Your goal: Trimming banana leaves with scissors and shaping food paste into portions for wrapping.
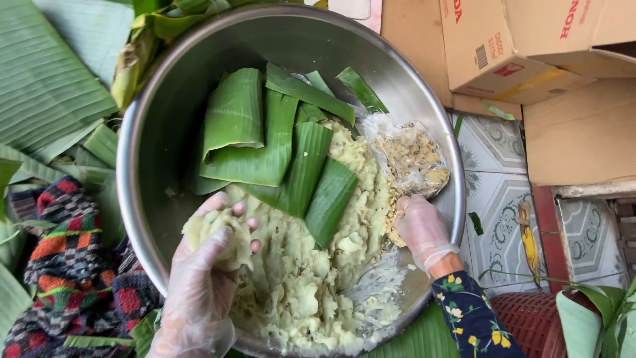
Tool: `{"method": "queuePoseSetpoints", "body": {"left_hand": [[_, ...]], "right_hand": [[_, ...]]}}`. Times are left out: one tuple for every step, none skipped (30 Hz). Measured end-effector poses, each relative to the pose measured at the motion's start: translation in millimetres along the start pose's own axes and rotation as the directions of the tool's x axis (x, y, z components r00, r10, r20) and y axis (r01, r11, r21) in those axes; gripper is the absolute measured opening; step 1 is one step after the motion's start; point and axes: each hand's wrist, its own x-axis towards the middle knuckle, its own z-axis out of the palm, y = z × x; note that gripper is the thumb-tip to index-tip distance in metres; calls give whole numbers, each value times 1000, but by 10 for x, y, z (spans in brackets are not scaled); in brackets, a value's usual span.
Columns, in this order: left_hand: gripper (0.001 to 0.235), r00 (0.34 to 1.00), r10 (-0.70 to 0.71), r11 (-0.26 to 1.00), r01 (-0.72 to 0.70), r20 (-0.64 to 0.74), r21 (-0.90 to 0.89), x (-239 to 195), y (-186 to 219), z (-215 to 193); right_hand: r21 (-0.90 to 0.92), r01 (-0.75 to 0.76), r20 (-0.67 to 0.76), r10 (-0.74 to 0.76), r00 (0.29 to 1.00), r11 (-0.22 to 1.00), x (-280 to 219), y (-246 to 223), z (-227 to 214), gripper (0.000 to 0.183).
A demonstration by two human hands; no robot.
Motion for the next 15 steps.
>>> {"method": "queuePoseSetpoints", "body": {"left_hand": [[57,1000,-8,999,8,-23,33,-21,20,26],[58,999,-15,998,18,-46,65,-38,43,48],[58,999,-3,998,6,-50,58,-42,50,56],[61,1000,0,999,0,-16,43,-36,50,61],[65,1000,0,1000,0,8,28,-54,37,58],[65,1000,8,1000,-8,-4,22,-51,28,47],[61,999,-17,1000,17,-30,1,-29,30,45],[58,998,-43,999,42,-54,-20,-5,21,55],[58,997,-48,999,47,-53,-13,-9,19,43],[56,999,-27,1000,26,-46,-17,-16,13,40],[54,999,-7,1000,6,-32,-24,-11,0,49],[54,1000,-13,1000,12,-24,-21,-11,-8,54],[51,1000,-9,1000,9,-28,-13,-15,-9,57],[49,999,-6,1000,6,-33,-4,-19,-2,52],[49,999,-1,1000,1,-32,-3,-30,-3,53]], "right_hand": [[-104,89,65,-82,994,991,-90,-52,-71,33],[-202,182,137,-156,978,962,-181,-107,-138,26],[-208,194,137,-168,976,959,-34,55,-88,26],[-311,269,174,-223,959,911,128,214,-37,44],[-410,339,224,-267,937,846,290,394,24,69],[-418,350,232,-274,933,838,33,153,-70,69],[-104,101,148,-85,985,989,-228,-78,-153,49],[235,-159,138,129,982,959,-481,-299,-250,46],[240,-165,142,134,981,957,-337,-213,-187,46],[0,4,120,-4,993,1000,-193,-120,-131,44],[-239,173,128,-145,981,956,-50,-27,-97,56],[-233,165,122,-140,983,958,183,165,14,56],[-257,213,46,-208,977,943,426,326,119,51],[-284,257,-29,-276,961,924,664,478,229,46],[-283,262,-29,-281,959,923,537,418,153,46]]}}
